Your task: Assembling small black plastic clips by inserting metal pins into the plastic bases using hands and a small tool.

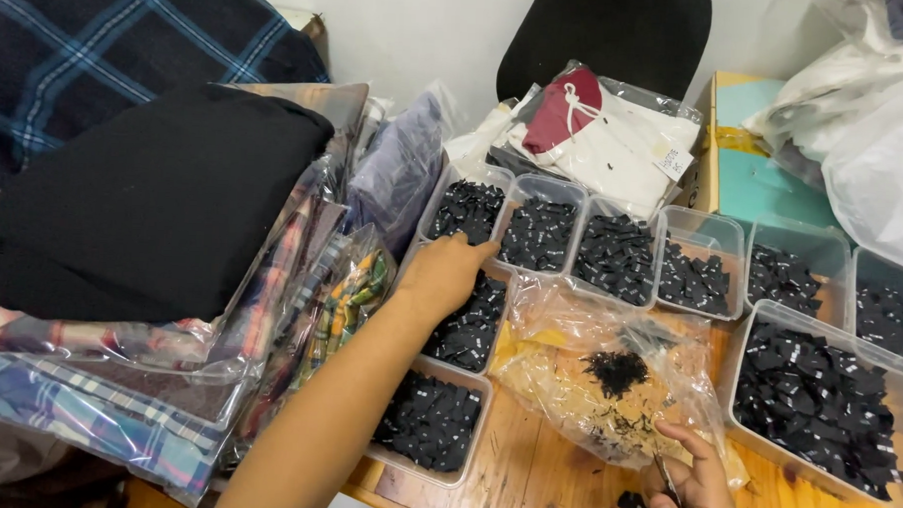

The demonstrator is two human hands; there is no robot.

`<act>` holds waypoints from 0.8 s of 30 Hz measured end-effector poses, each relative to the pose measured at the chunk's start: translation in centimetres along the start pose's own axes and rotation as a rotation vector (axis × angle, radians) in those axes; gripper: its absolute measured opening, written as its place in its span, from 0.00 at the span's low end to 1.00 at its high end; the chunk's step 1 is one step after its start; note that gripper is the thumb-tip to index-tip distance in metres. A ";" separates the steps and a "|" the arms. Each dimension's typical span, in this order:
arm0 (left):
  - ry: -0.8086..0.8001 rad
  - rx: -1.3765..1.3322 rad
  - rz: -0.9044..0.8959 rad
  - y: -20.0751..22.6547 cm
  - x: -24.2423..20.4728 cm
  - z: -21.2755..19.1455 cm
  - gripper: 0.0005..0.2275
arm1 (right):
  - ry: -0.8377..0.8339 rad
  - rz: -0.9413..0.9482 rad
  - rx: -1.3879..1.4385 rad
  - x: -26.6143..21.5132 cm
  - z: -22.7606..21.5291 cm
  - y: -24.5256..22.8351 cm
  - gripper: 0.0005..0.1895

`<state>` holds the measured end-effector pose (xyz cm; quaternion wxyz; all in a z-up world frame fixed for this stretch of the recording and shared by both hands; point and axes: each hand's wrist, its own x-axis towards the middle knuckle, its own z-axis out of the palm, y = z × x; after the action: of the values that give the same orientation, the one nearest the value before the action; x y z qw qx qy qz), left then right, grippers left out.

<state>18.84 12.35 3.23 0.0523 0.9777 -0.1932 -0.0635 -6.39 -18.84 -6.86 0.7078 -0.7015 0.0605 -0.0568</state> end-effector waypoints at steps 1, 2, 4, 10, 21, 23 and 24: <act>-0.001 0.000 0.001 0.1 -0.2 -0.2 0.30 | 0.001 0.000 0.000 0.0 0.1 -0.2 0.41; -0.024 -0.008 0.002 0.1 -0.3 -0.4 0.31 | 0.007 -0.014 0.008 0.0 0.3 -0.3 0.41; -0.048 -0.015 0.005 0.1 -0.6 -0.6 0.31 | 0.014 -0.029 0.018 0.1 0.4 -0.3 0.40; -0.023 0.057 0.016 0.3 -1.3 -0.7 0.35 | -0.014 -0.058 0.025 0.2 0.5 -0.2 0.39; 0.459 0.078 0.048 4.2 -2.0 -2.5 0.13 | 0.329 -0.048 -0.515 -0.6 2.9 -4.5 0.10; 0.397 0.048 0.065 6.1 -3.5 -2.7 0.11 | 0.293 -0.114 -0.513 -0.2 1.3 -2.7 0.09; 0.347 0.023 0.082 7.0 -3.8 -3.2 0.10 | 0.258 -0.194 -0.508 0.3 0.6 -1.9 0.09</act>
<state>13.19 7.65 7.65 0.0760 0.9658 -0.2219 0.1108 -5.97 -18.31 -4.94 0.4872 -0.8457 0.0951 -0.1959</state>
